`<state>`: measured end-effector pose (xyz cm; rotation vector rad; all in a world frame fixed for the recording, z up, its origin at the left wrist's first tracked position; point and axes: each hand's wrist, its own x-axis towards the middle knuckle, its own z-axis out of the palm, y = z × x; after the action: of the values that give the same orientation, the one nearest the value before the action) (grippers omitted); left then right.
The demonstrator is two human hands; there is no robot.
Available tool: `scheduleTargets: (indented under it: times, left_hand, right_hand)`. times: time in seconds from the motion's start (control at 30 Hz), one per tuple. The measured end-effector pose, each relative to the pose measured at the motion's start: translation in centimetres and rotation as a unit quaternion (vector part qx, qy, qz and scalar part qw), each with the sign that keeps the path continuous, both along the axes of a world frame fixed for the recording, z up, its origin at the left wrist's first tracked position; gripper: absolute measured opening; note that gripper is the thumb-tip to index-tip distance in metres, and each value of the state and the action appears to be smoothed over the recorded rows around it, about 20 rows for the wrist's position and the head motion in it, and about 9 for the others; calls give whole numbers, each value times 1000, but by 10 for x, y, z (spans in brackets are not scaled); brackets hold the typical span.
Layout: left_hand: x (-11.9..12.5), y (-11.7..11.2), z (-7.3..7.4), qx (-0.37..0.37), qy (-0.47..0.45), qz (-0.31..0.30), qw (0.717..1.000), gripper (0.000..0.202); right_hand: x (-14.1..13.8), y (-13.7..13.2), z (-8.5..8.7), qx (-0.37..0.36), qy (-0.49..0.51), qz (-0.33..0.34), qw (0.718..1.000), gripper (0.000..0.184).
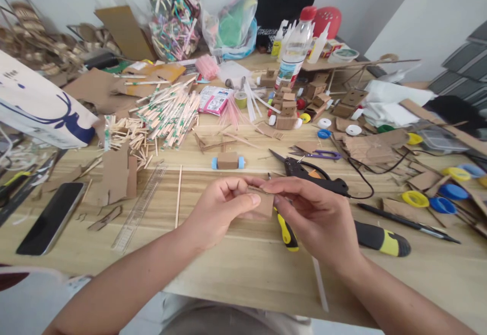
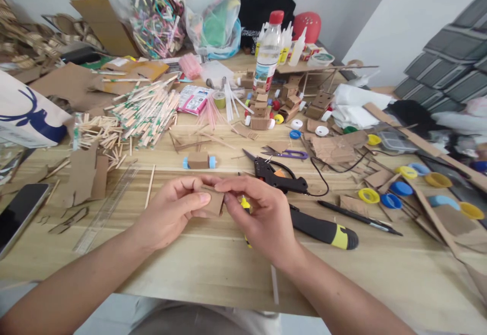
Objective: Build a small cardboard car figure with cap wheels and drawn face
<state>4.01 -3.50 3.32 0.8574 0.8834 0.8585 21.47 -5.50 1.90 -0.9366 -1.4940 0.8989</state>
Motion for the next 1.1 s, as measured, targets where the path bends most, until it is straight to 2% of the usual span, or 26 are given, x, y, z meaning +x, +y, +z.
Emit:
scheduleTargets:
  times: [0.23,0.4,0.57,0.83,1.1]
  left_hand:
    - [0,-1,-1,0,-35,-2,999,41]
    - [0,-1,-2,-12,-54,-3,998,42]
    - [0,-1,-2,-10,-57,-3,998,42]
    - [-2,-2,-4,-1,-67,-7,998,41]
    - [0,-1,-2,-2,-64,0,998,47]
  right_hand:
    - [-1,2,0,-18,16,6,1000,19]
    - [-2,1,1,-23,20,7,1000,19]
    - [-3,3,1,-15,34,15,999,27]
    - [-1,1,1,-19,31,15,999,24]
    - [0,1,1,-5,20,21,1000,24]
